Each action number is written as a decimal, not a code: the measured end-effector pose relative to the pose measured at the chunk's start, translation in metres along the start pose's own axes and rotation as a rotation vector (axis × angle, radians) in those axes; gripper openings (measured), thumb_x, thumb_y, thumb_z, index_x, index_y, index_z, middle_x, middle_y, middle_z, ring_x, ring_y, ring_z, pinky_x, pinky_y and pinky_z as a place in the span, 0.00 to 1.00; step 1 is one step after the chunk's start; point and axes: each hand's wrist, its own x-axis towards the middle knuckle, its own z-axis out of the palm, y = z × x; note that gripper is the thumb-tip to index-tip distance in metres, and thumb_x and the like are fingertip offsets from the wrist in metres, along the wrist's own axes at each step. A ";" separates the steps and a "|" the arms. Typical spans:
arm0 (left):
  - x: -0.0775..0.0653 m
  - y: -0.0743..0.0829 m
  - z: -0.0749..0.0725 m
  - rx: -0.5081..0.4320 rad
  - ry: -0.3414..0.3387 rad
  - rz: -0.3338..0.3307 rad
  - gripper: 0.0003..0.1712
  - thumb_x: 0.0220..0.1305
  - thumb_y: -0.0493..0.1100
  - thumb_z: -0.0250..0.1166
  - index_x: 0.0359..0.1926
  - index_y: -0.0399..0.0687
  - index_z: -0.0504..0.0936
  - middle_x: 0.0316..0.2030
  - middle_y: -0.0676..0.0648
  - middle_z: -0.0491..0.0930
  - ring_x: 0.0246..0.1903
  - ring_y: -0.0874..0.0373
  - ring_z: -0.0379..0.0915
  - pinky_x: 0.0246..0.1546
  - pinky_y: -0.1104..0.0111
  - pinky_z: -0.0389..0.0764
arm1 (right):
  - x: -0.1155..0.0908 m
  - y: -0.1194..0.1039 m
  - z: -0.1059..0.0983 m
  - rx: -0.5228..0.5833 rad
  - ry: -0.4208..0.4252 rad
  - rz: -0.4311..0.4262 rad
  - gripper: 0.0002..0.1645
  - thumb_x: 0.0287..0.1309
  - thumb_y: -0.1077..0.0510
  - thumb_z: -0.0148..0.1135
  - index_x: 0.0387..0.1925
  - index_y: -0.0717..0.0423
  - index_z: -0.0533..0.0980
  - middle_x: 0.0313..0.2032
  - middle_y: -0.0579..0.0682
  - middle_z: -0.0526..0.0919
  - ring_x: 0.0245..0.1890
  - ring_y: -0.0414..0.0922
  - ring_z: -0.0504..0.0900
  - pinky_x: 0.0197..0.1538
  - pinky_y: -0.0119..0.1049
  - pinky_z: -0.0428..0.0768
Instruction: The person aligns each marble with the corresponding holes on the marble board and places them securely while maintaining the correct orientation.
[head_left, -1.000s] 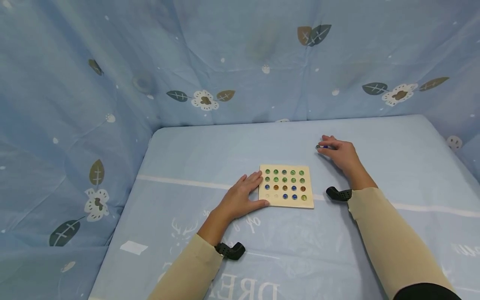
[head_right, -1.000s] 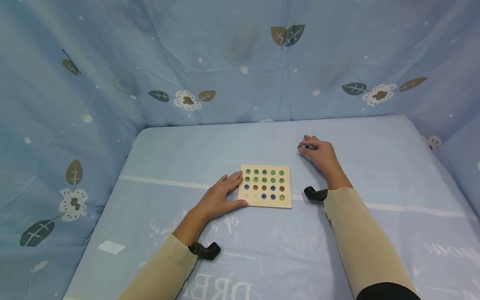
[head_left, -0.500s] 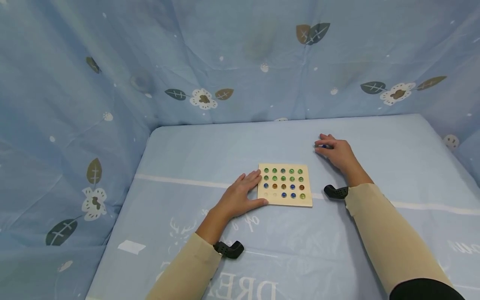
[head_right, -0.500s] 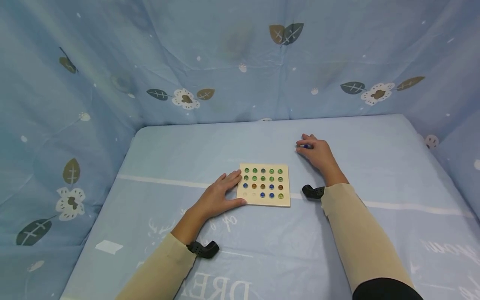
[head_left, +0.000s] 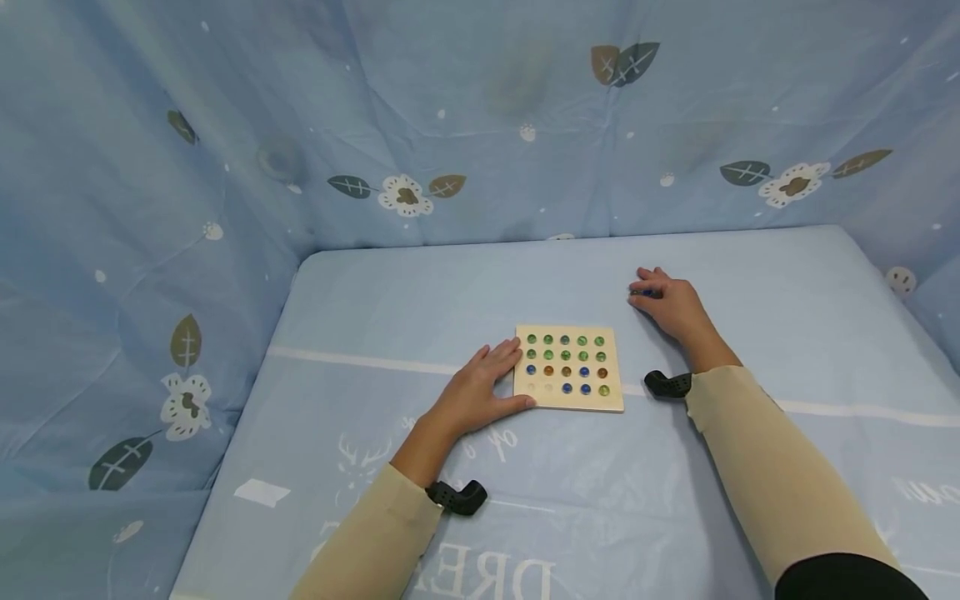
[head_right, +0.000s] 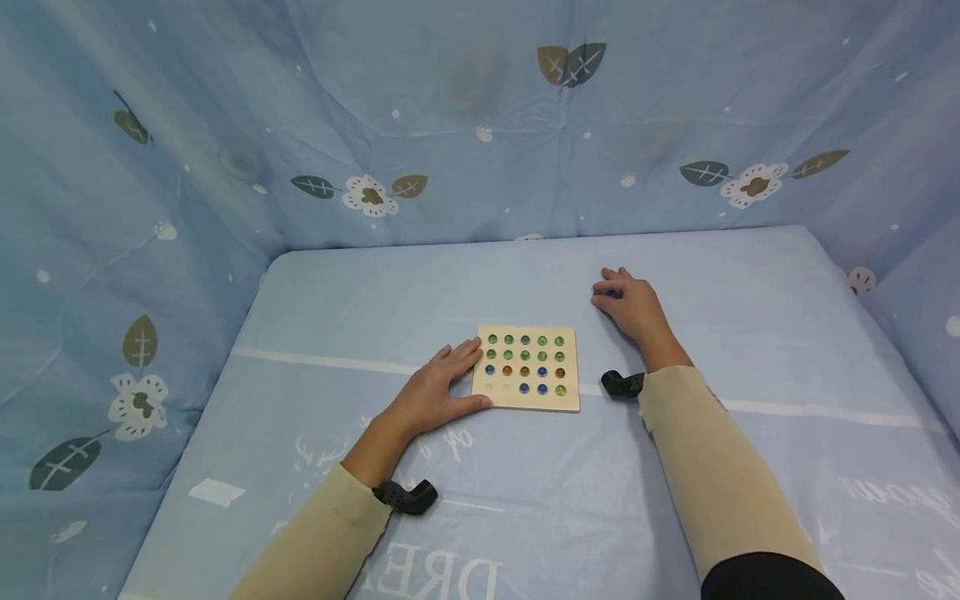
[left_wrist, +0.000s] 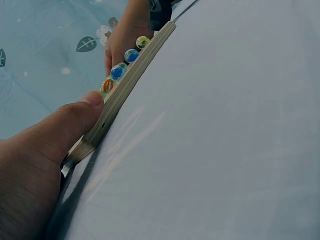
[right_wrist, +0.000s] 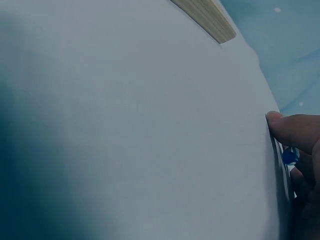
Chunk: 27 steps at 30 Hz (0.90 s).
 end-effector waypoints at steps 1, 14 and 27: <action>0.000 0.000 0.000 0.002 0.001 -0.002 0.51 0.56 0.69 0.67 0.74 0.53 0.61 0.76 0.57 0.54 0.75 0.62 0.48 0.76 0.62 0.50 | 0.000 0.000 0.000 -0.002 -0.003 0.000 0.23 0.66 0.52 0.62 0.59 0.59 0.78 0.73 0.52 0.61 0.78 0.52 0.46 0.77 0.56 0.46; 0.004 0.002 -0.001 0.004 -0.006 0.004 0.51 0.56 0.69 0.66 0.75 0.53 0.61 0.76 0.57 0.54 0.75 0.61 0.47 0.77 0.62 0.49 | -0.003 -0.001 -0.003 0.018 0.019 -0.008 0.25 0.65 0.50 0.63 0.59 0.59 0.77 0.73 0.51 0.62 0.78 0.50 0.47 0.77 0.55 0.47; 0.001 0.002 -0.003 0.000 -0.004 0.002 0.51 0.56 0.69 0.67 0.75 0.52 0.61 0.76 0.57 0.54 0.75 0.62 0.48 0.77 0.63 0.48 | -0.020 -0.040 0.005 0.056 -0.024 -0.125 0.22 0.62 0.50 0.66 0.54 0.58 0.81 0.72 0.47 0.65 0.77 0.47 0.50 0.76 0.57 0.50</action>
